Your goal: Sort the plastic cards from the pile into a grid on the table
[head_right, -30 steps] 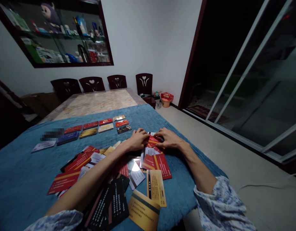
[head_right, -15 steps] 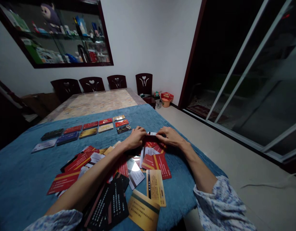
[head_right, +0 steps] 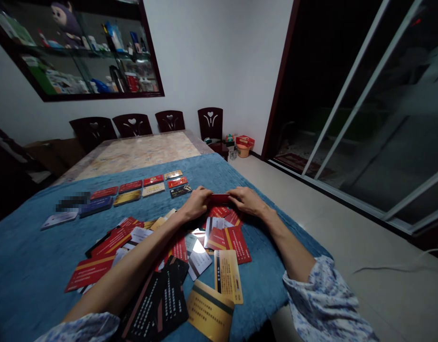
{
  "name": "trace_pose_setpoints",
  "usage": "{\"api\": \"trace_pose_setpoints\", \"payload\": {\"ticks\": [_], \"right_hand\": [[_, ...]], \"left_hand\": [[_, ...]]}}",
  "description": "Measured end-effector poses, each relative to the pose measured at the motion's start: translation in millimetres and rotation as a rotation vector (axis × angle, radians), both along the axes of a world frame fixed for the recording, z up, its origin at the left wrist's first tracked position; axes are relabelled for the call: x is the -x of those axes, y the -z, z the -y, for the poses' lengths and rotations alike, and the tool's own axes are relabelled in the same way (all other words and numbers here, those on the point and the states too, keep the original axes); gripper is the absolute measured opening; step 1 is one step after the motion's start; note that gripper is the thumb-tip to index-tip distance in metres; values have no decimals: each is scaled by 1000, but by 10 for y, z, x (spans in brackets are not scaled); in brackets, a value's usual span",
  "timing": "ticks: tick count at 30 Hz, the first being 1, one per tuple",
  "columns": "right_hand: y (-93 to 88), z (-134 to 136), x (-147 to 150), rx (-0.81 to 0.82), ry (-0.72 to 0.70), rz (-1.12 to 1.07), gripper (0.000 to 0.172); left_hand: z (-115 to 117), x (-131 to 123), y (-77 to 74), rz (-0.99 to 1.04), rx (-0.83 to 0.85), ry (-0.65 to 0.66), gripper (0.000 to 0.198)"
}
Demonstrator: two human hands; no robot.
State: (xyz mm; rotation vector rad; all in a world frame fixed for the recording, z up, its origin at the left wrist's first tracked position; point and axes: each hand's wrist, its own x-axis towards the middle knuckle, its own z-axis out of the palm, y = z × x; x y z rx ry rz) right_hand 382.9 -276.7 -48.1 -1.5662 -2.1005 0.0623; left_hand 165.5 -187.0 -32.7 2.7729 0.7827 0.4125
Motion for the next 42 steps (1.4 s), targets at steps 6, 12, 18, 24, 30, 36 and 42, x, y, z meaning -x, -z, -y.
{"api": "trace_pose_setpoints", "payload": {"ticks": [6,12,18,24,30,36,42], "right_hand": [[66,-28,8,-34,-27,-41,37],[84,-29,38,-70,-18,-78,42],[133,-42,37,-89,-7,-82,47],[141,-36,24,-146,-41,-77,55],[130,-34,57,-169,-48,-77,63],[106,-41,71,-209,-46,-35,57],[114,-45,65,-244,1,10,54]], "left_hand": [[-24,2,46,43,-26,-6,36],[-13,6,52,71,-30,-10,48],[22,10,49,71,-36,-11,54],[57,10,-4,64,-53,-34,55],[78,11,-82,55,-72,-73,58],[109,12,-137,76,-61,-101,52],[151,16,-187,33,-82,-105,47]]}}
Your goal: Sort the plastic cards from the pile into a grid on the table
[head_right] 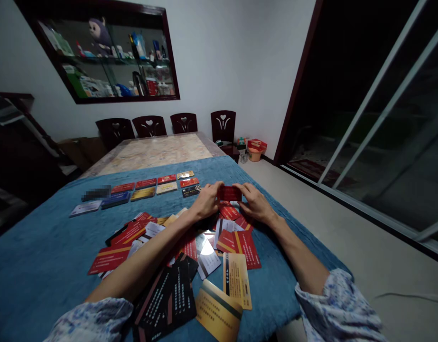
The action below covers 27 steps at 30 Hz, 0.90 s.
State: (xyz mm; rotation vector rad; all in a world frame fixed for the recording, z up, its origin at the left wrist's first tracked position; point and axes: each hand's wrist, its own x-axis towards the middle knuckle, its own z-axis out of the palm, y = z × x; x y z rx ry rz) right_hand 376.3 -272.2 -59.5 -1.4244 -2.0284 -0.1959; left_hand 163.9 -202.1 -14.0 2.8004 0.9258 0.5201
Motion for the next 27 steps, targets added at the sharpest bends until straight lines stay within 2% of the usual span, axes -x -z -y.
{"api": "trace_pose_setpoints", "payload": {"ticks": [7,15,27], "right_hand": [[46,-41,-26,-93,9,27,54],[22,-24,-23,-82,13,48,51],[-1,-19,128,-63,-28,124,46]], "left_hand": [[29,-21,-9,-57,-86,-19,47],[-13,-32,0,-112,-112,-37,42],[3,233,-43,-256,-183,18,31]]}}
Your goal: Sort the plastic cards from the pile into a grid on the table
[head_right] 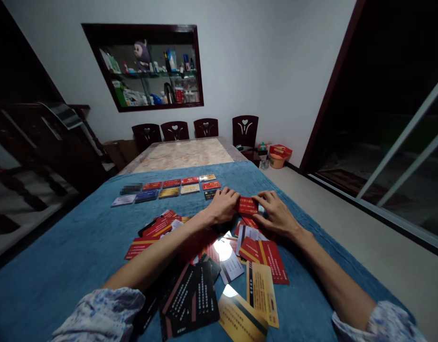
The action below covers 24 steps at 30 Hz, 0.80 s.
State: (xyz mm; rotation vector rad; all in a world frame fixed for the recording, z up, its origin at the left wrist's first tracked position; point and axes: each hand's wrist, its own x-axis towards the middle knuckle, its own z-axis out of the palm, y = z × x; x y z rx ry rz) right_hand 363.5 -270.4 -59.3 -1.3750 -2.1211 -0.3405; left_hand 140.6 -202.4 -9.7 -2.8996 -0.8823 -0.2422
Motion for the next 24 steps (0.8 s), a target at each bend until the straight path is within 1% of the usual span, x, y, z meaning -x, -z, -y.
{"api": "trace_pose_setpoints", "payload": {"ticks": [13,18,24], "right_hand": [[-85,-143,257,68,-115,43,42],[-171,-246,373,108,-166,62,38],[-270,-400,541,156,-200,89,35]], "left_hand": [[-37,326,0,-51,-37,0,42],[-60,458,-48,-80,-22,-32,49],[-123,652,-111,-58,20,-56,57]]}}
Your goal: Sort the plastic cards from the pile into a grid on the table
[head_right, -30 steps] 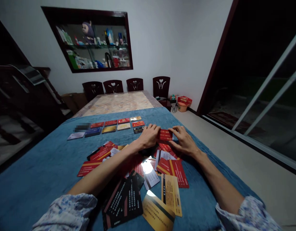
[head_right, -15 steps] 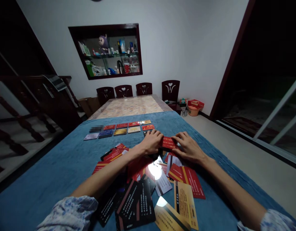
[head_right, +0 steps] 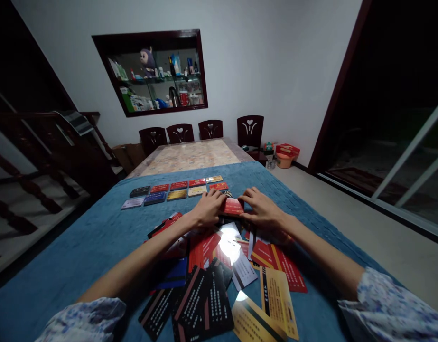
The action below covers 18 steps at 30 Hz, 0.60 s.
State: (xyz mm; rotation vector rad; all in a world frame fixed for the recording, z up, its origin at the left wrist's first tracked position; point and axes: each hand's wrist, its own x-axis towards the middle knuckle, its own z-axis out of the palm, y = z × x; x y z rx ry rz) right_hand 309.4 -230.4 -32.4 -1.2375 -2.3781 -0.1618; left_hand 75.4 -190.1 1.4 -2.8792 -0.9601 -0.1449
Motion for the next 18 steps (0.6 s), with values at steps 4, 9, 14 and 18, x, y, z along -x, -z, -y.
{"api": "trace_pose_setpoints", "payload": {"ticks": [4,9,14,18], "right_hand": [[-23,-158,101,16,-38,13,42],[-38,-356,237,44,-78,51,45],[-101,-495,407,81,-90,82,40],[-171,-593,558,116,-88,125,40]], "left_hand": [[-42,134,-22,-20,5,-47,45],[-122,301,-26,-45,6,-96,38],[-208,448,-26,-45,6,-130,37],[-271,565,-27,-49,6,-180,39]]}}
